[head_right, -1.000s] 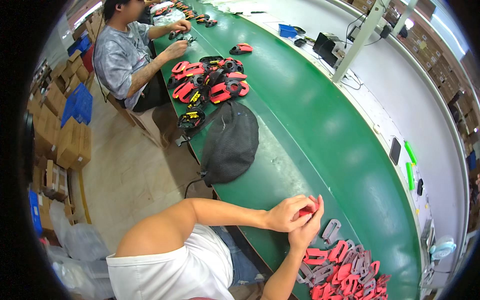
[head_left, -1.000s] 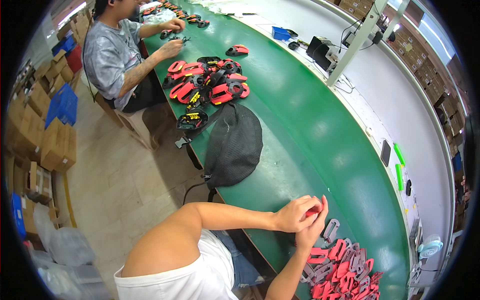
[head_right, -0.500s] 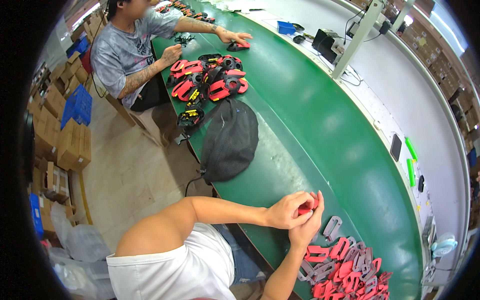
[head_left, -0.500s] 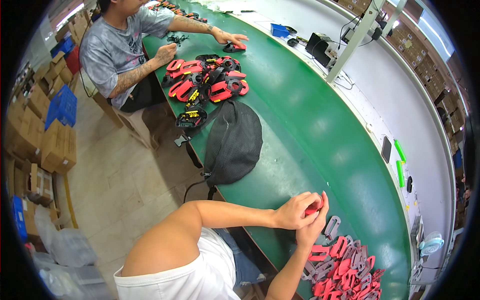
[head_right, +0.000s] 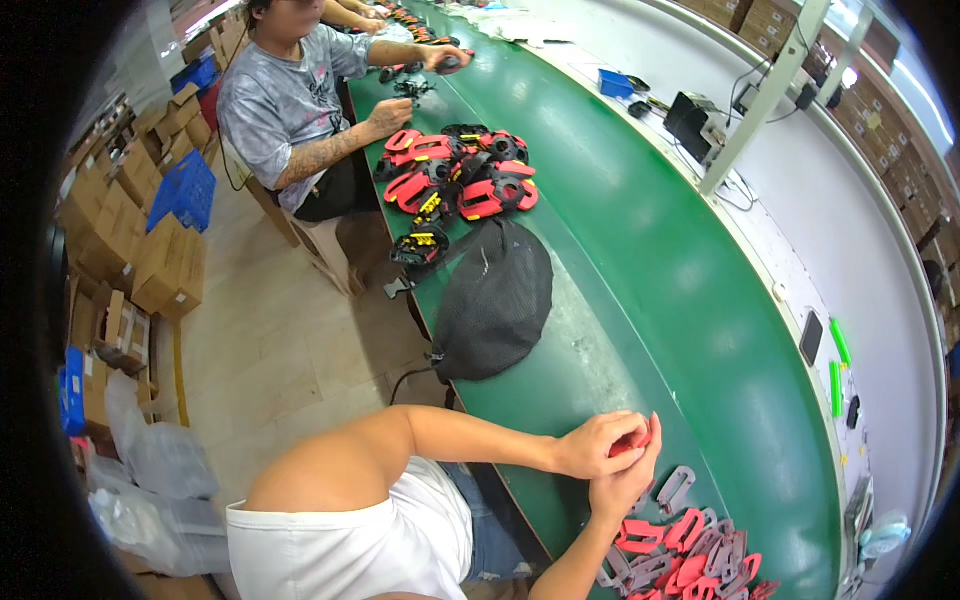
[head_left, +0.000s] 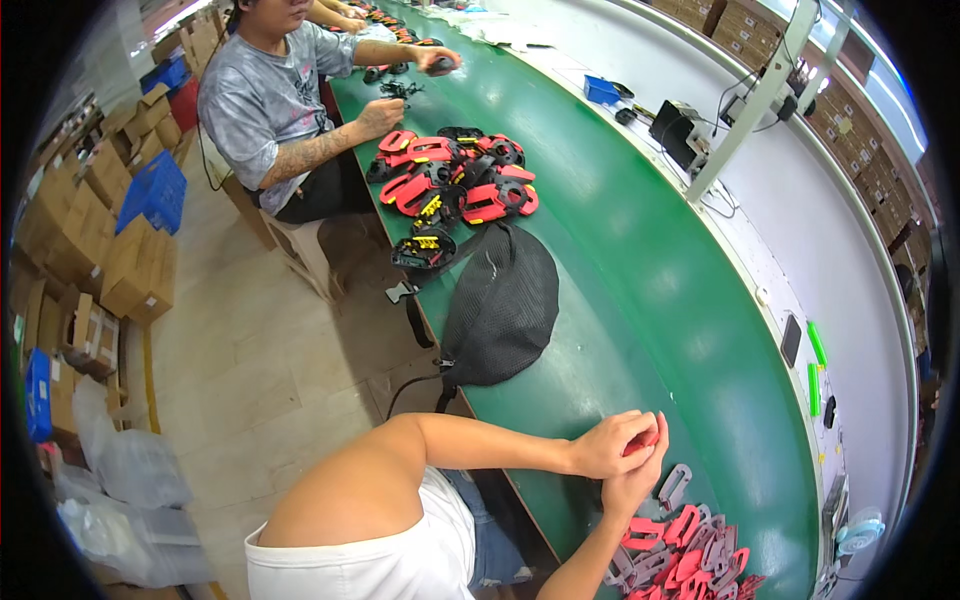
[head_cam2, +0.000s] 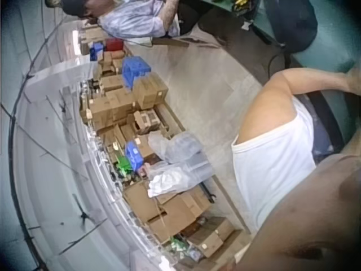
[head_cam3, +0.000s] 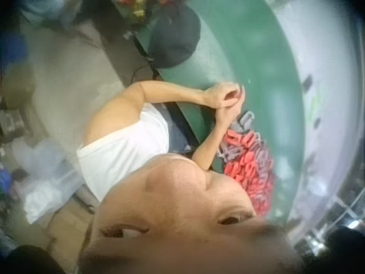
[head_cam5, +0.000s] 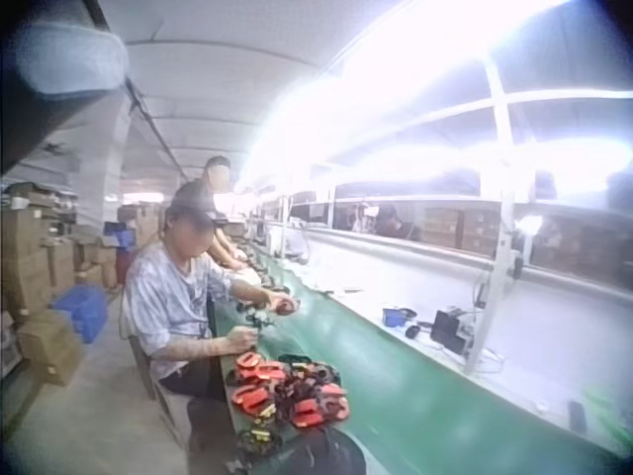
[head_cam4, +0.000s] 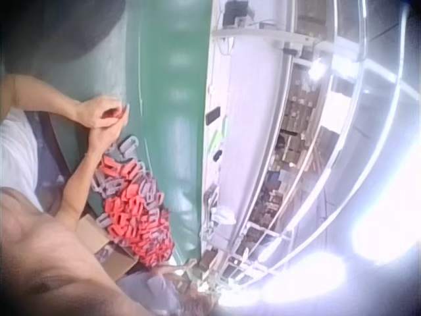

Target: The person assembles plastic housings, electronic components, and assembly parts by hand on a factory production line.

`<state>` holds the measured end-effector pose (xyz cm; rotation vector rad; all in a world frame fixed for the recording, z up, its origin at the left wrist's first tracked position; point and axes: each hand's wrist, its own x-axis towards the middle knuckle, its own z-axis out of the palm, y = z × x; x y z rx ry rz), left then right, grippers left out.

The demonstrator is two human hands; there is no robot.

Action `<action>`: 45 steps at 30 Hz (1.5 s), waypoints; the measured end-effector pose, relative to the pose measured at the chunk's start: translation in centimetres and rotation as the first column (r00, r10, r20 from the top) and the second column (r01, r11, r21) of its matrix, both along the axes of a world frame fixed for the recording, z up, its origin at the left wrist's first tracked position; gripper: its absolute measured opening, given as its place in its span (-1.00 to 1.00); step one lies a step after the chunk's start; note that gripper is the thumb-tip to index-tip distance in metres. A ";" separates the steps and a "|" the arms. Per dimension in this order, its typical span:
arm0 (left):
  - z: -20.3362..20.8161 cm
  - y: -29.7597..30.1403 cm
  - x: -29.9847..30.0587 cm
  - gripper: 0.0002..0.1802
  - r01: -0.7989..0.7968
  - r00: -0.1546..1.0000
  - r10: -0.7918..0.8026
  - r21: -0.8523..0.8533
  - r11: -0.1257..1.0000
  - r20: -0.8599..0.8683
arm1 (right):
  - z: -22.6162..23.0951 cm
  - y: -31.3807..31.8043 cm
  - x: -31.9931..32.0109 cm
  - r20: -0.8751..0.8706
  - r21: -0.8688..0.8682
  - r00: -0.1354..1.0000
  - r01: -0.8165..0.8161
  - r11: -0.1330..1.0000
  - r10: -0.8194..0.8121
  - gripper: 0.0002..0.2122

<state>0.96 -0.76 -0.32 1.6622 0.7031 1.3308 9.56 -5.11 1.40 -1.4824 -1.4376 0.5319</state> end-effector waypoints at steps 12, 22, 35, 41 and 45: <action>0.0 0.4 -0.2 -0.79 0.000 1.000 0.000 -0.005 1.000 0.031 | -0.8 0.3 0.1 0.061 0.038 0.997 -0.052 0.998 0.050 -0.56; 0.7 0.5 -0.5 -0.79 0.024 0.995 -0.021 -0.036 0.999 0.097 | -1.4 0.4 0.6 0.124 0.099 0.992 -0.034 0.994 0.022 -0.58; 11.7 18.0 -25.5 -0.36 -0.609 0.753 0.635 -0.181 0.772 0.173 | -0.3 0.2 0.3 0.132 0.015 0.991 0.007 1.000 -0.009 -0.59; 7.6 19.7 -31.9 -0.58 -0.817 0.371 0.816 0.261 0.513 -0.443 | -0.8 0.4 0.5 0.124 0.015 0.992 -0.001 1.000 -0.001 -0.59; 7.3 13.4 -24.0 -0.75 -0.571 0.620 0.650 0.316 0.758 -0.439 | -0.7 0.0 0.3 0.142 0.005 0.990 -0.014 1.000 0.013 -0.57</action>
